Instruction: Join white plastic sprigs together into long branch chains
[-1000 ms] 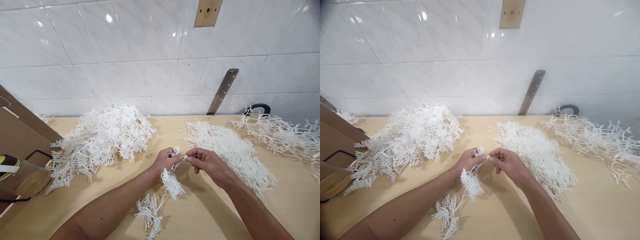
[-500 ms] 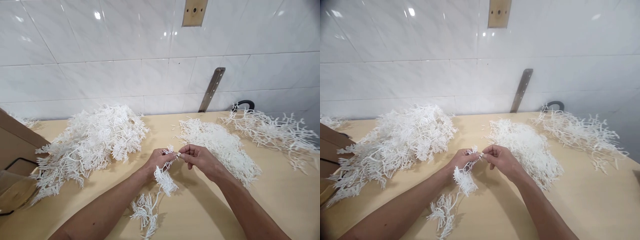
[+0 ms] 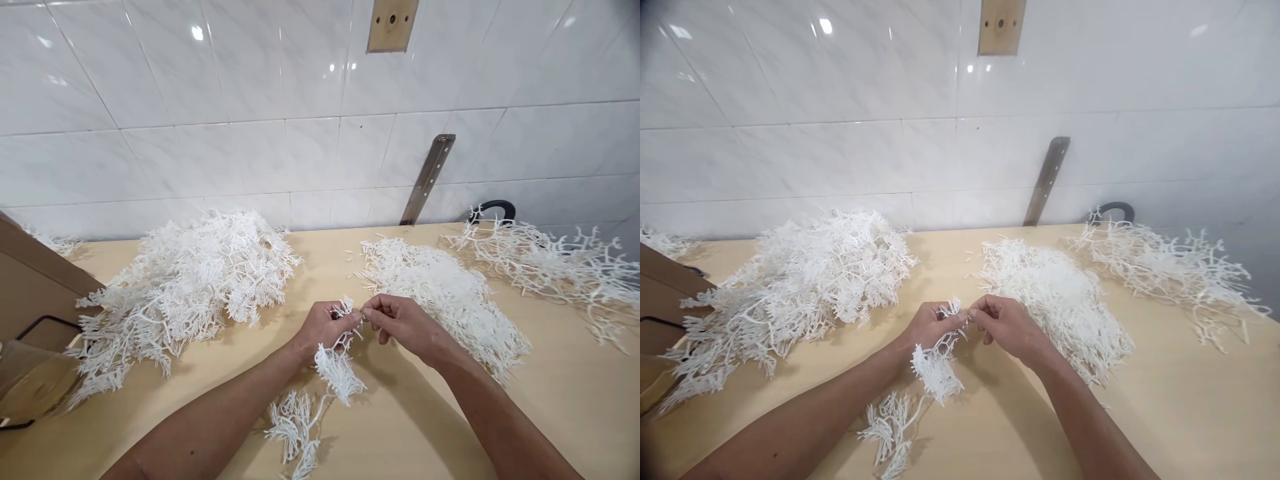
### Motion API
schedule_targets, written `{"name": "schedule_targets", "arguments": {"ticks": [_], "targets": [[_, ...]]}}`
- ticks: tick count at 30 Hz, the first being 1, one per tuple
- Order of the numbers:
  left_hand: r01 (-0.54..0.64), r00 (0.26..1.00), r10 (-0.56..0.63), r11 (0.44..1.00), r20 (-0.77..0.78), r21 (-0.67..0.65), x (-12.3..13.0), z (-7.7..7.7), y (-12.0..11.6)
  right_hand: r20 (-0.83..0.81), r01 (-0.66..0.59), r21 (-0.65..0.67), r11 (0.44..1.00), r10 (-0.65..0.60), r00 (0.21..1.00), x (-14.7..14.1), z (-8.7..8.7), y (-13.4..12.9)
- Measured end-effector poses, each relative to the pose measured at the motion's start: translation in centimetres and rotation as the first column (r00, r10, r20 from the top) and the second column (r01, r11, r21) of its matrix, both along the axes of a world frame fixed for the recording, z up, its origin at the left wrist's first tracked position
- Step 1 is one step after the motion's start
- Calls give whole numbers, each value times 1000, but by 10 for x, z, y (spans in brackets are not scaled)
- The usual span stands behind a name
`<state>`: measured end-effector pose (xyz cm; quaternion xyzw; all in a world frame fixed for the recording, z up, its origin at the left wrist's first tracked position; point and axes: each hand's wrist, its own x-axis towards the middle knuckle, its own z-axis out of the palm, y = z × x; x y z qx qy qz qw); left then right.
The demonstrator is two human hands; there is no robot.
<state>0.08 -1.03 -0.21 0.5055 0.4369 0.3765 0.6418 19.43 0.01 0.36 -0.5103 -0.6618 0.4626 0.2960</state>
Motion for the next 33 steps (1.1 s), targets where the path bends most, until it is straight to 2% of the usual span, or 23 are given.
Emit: {"name": "schedule_targets", "arguments": {"ticks": [8, 12, 16, 20, 24, 29, 31, 33], "targets": [[7, 1000, -7, 1000, -29, -5, -2, 7, 2, -46, -83, -67, 994, 80, 996, 8, 3, 1], [53, 999, -53, 998, -3, -35, -4, 7, 5, -115, -111, -107, 988, 99, 988, 9, 4, 2], [108, 994, -108, 994, 2, -31, -8, 6, 7, -84, -106, -86, 991, 99, 992, 9, 3, 2], [155, 988, -155, 988, -15, -30, -11, 6, 11, 42, -64, 12, 998, 63, 997, 6, 8, -2], [170, 984, -173, 984, -50, -60, -11, 5, 14, 198, -7, 195, 981, -33, 980, -3, 12, -9], [104, 994, -105, 993, -17, -57, -8, 3, 9, 378, -14, 498, 867, -202, 904, -16, -3, -5], [89, 996, -90, 995, -11, -33, -7, 2, 6, 406, 56, 553, 832, -328, 853, -15, -11, 1], [91, 996, -91, 996, -18, -22, -7, 2, 4, 382, 172, 548, 818, -429, 819, -10, -15, 7]]}}
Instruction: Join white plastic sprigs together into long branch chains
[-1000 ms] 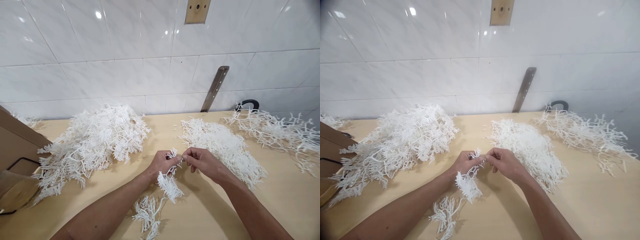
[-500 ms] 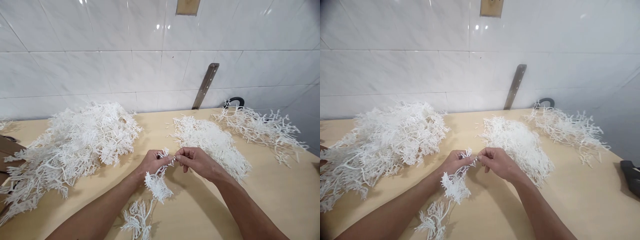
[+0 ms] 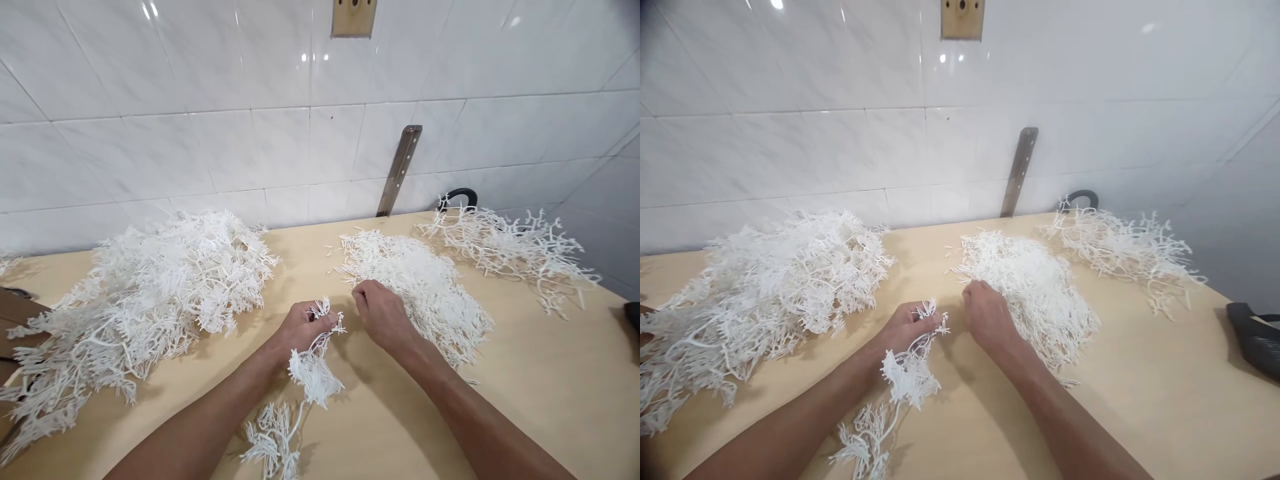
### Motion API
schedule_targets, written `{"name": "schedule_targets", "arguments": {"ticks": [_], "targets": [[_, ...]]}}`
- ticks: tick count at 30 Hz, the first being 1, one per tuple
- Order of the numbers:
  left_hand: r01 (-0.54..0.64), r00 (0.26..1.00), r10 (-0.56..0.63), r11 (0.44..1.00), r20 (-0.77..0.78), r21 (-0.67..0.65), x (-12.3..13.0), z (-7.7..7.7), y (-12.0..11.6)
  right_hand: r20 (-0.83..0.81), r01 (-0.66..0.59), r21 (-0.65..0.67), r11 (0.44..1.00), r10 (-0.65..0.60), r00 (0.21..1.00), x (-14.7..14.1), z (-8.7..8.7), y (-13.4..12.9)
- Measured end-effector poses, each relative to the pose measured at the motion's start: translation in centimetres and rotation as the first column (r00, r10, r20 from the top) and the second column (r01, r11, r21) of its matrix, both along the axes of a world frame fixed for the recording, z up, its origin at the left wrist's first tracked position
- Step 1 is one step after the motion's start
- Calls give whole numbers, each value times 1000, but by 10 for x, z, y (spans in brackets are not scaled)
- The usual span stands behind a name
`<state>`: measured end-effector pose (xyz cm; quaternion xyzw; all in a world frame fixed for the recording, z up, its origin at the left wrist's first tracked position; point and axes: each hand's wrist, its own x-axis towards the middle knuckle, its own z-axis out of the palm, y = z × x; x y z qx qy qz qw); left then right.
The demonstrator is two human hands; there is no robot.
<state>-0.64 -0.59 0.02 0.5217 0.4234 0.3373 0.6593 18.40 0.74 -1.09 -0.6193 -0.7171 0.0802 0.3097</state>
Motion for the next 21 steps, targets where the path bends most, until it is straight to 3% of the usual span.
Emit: {"name": "schedule_targets", "arguments": {"ticks": [2, 5, 12, 17, 19, 21], "targets": [[5, 1000, -5, 1000, 7, -18, 0, 0, 0, -119, 54, -58, 997, -61, 991, 6, 0, 3], [-3, 999, 6, 998, 43, -55, -1, -1, 2, -257, 39, -87, 995, -60, 965, 13, 3, 4], [-59, 991, 72, 991, 111, -119, -2, -4, 10, -233, 111, 130, 985, -78, 969, 24, 8, 6], [-34, 985, 61, 986, 162, -162, -2, -2, 11, -127, 330, 425, 843, -306, 944, 49, 24, 7], [-32, 983, 62, 985, 175, -171, -3, -1, 10, -192, 382, 454, 805, -330, 924, 53, 29, 6], [-31, 982, 63, 984, 180, -175, -4, -1, 10, -293, 360, 374, 855, -260, 920, 48, 31, 2]]}}
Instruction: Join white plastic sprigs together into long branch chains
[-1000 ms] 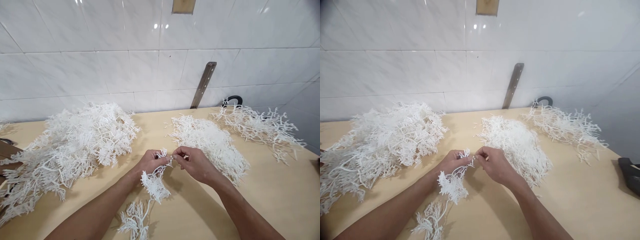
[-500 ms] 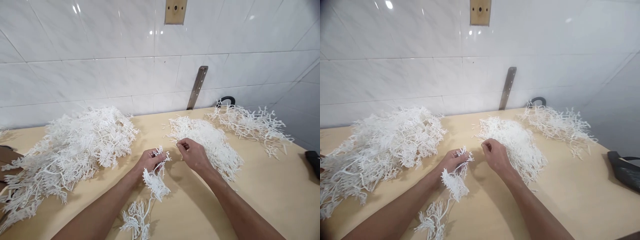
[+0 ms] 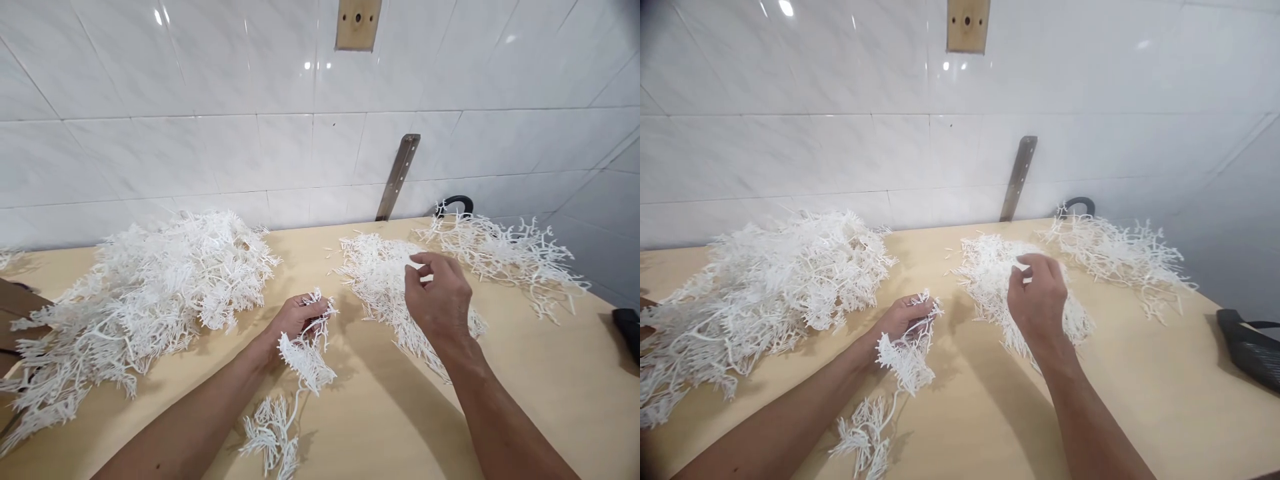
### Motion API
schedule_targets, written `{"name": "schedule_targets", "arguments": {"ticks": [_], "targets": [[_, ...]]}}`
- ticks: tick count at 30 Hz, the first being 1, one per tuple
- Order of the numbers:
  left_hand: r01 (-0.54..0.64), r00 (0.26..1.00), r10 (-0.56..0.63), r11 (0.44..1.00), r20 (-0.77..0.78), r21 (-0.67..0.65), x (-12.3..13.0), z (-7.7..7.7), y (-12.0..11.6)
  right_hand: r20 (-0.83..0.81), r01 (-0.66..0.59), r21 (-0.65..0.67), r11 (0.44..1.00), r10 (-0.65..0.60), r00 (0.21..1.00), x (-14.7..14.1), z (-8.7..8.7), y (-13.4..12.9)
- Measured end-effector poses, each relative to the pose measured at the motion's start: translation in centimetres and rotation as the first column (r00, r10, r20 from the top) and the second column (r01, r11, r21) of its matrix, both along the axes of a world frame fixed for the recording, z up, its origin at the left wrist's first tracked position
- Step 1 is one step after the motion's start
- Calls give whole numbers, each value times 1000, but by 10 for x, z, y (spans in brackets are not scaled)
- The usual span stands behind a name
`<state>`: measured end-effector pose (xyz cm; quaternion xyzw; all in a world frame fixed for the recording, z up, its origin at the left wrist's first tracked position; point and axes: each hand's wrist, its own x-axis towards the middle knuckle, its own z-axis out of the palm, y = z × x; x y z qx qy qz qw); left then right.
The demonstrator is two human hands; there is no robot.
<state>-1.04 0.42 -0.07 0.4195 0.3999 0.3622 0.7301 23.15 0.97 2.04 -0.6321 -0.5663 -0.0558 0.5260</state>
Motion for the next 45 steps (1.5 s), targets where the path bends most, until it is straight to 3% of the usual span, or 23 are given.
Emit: {"name": "schedule_targets", "arguments": {"ticks": [2, 5, 8, 10, 18, 23, 27, 29, 31, 34, 36, 39, 45], "targets": [[13, 1000, -13, 1000, -3, 11, -1, 0, 0, -182, -236, -158, 959, 207, 961, -14, -2, -5], [34, 999, -34, 999, 5, 21, -1, -1, 1, -444, -632, -324, 704, 477, 759, -40, -10, -11], [39, 999, -40, 999, 15, 29, -1, -2, 2, -574, -789, -310, 530, 557, 600, -57, -18, -15], [33, 999, -33, 999, 9, 28, 0, -2, 2, -621, -818, -298, 492, 550, 558, -61, -22, -15], [12, 998, -10, 999, -63, 34, 1, 0, 3, -618, -777, -302, 552, 507, 601, -63, -29, -13], [14, 996, -9, 999, -86, 50, 2, 2, 1, -631, -791, -300, 533, 511, 584, -64, -26, -15], [-2, 995, 6, 999, -97, 48, 2, 1, 1, -597, -770, -348, 535, 508, 622, -64, -22, -17], [-13, 997, 16, 999, -79, 38, 2, 0, 0, -504, -715, -392, 579, 515, 693, -65, -21, -17], [-13, 997, 15, 999, -73, 35, 2, 0, 0, -304, -617, -407, 673, 537, 787, -67, -23, -17], [4, 997, 0, 999, -82, 45, 3, 1, -3, 54, -455, -323, 830, 496, 867, -66, -29, -13], [-2, 996, 7, 999, -89, 55, 3, 1, -5, 165, -357, -257, 898, 405, 899, -60, -33, -8], [-2, 996, 9, 997, -89, 79, 3, -1, -4, 147, -242, -201, 949, 273, 951, -44, -34, 0], [22, 999, -21, 999, -29, 31, -2, -4, 4, 23, -94, -214, 972, 102, 995, -14, -24, 9]]}}
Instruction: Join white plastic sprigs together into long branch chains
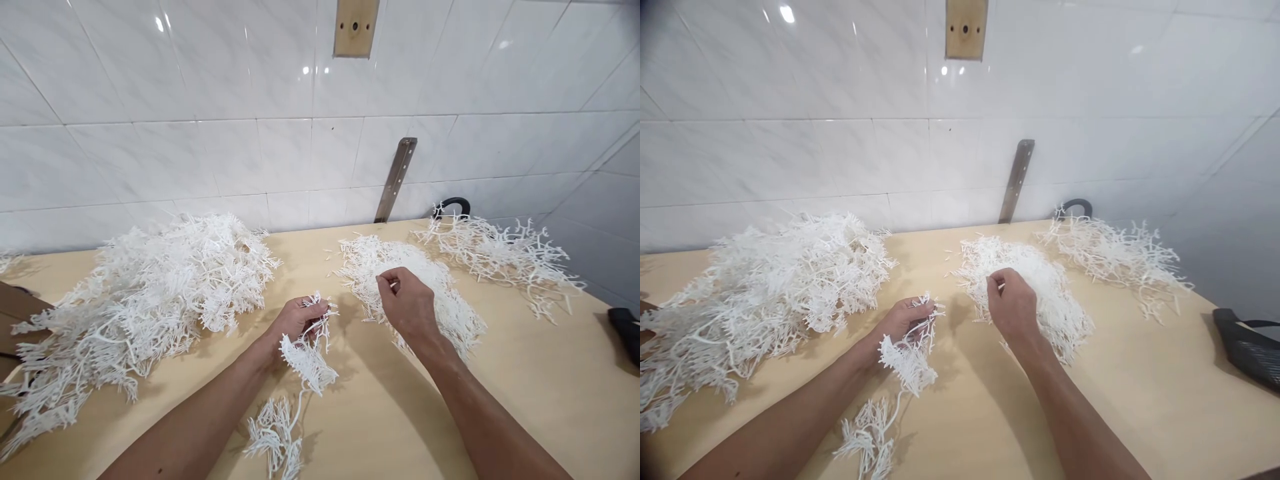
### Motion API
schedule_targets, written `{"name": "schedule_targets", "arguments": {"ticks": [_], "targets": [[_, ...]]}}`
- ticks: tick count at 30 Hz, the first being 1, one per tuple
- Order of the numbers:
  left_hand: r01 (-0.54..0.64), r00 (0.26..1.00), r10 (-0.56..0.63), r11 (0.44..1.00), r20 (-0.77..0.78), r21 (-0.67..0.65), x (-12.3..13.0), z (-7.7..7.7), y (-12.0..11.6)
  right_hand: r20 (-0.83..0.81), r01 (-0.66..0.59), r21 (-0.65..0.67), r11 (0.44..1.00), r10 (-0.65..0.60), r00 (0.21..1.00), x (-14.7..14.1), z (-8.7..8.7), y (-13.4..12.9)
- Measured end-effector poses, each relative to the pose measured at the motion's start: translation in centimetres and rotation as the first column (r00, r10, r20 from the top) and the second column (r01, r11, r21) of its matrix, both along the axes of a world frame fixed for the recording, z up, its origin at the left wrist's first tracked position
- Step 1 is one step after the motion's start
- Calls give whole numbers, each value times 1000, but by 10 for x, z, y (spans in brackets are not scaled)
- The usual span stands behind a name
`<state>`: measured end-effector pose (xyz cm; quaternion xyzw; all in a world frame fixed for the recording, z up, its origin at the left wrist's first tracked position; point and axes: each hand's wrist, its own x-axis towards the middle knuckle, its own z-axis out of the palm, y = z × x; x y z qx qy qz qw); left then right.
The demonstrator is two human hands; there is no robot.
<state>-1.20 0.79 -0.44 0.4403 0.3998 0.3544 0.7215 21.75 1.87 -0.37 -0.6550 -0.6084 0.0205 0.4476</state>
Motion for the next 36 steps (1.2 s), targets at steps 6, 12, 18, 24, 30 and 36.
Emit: {"name": "schedule_targets", "arguments": {"ticks": [6, 12, 18, 24, 30, 36], "targets": [[28, 999, -28, 1000, 20, 15, -4, -7, 2, 1, 77, -2, 997, -77, 997, 13, 1, 4], [24, 1000, -24, 1000, 9, 1, -6, -9, 2, 38, 139, 150, 979, -146, 989, 18, 7, 3], [13, 1000, -13, 1000, 28, -8, -3, -7, 1, -139, -53, 72, 996, 63, 988, -6, 6, -6], [-15, 998, 17, 999, 66, -36, -1, -6, 1, -352, -502, -178, 847, 421, 836, -42, 4, -23], [-34, 997, 37, 998, 61, -51, 1, -4, -1, -341, -549, -209, 809, 466, 817, -50, 5, -28], [-53, 998, 55, 998, 36, -35, 3, -4, -3, -243, -523, -141, 841, 482, 842, -51, -1, -26]]}}
